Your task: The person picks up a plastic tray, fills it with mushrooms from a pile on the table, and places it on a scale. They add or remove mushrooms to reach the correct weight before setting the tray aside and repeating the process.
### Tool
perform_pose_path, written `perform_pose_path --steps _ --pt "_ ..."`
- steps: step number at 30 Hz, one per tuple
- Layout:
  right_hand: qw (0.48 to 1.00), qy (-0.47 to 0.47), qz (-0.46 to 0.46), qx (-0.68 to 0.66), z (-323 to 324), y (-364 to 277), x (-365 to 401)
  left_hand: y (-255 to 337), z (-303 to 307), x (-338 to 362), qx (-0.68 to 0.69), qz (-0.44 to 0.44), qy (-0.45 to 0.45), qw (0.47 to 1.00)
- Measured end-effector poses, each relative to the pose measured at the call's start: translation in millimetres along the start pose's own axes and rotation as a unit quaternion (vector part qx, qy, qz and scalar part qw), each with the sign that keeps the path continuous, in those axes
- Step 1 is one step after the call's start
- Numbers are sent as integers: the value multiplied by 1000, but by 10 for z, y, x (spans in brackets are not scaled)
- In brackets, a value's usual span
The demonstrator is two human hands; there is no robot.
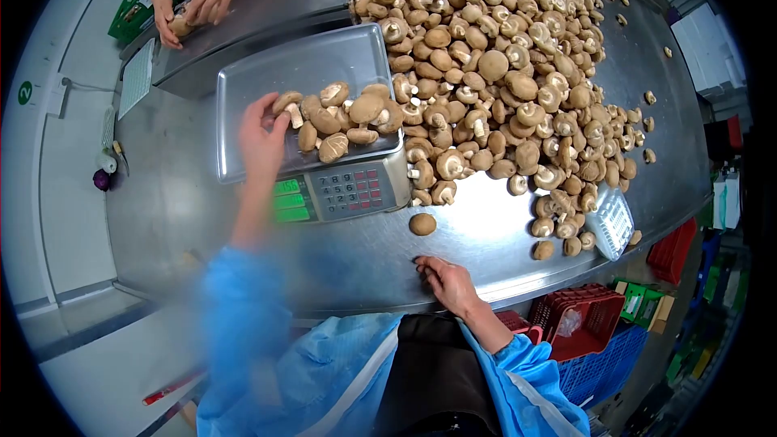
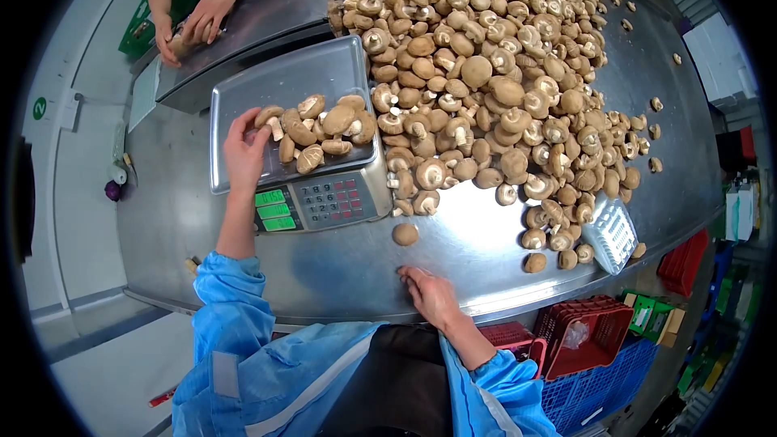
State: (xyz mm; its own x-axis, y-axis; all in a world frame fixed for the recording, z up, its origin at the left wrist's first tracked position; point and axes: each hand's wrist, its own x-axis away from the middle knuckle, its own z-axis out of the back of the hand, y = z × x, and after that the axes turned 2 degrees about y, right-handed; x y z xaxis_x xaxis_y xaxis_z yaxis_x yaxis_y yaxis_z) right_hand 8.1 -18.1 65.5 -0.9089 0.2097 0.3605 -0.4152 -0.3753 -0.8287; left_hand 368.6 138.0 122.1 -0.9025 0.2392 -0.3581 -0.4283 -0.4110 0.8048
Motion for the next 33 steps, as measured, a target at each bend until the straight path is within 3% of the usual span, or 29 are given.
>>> perform_pose_path --steps 4,7,8,12,15,22,25,29,33 --pt "1000 5 2 0 10 15 22 91 81 -2 -23 -14 -15 1000" --pt "1000 8 -4 -13 4 36 27 102 171 -5 -51 -80 -25 995" --pt "1000 9 -9 -19 -5 44 28 30 198 11 -29 -75 -77 994" --pt "1000 12 -6 -18 -15 42 15 68 175 128 27 -21 -124 992" --pt "1000 16 -3 -12 -16 51 41 -111 180 150 130 58 -83 986" --pt "1000 17 -1 -12 -19 51 48 75 8 27 113 78 -95 986" --pt "999 27 0 -21 -15 75 54 162 -52 141 -5 -41 -113 993" --pt "999 36 -1 -34 -44 134 72 333 -118 343 -129 -70 -110 983" --pt "995 77 9 -68 -49 136 103 358 -202 368 -136 -45 -103 984"
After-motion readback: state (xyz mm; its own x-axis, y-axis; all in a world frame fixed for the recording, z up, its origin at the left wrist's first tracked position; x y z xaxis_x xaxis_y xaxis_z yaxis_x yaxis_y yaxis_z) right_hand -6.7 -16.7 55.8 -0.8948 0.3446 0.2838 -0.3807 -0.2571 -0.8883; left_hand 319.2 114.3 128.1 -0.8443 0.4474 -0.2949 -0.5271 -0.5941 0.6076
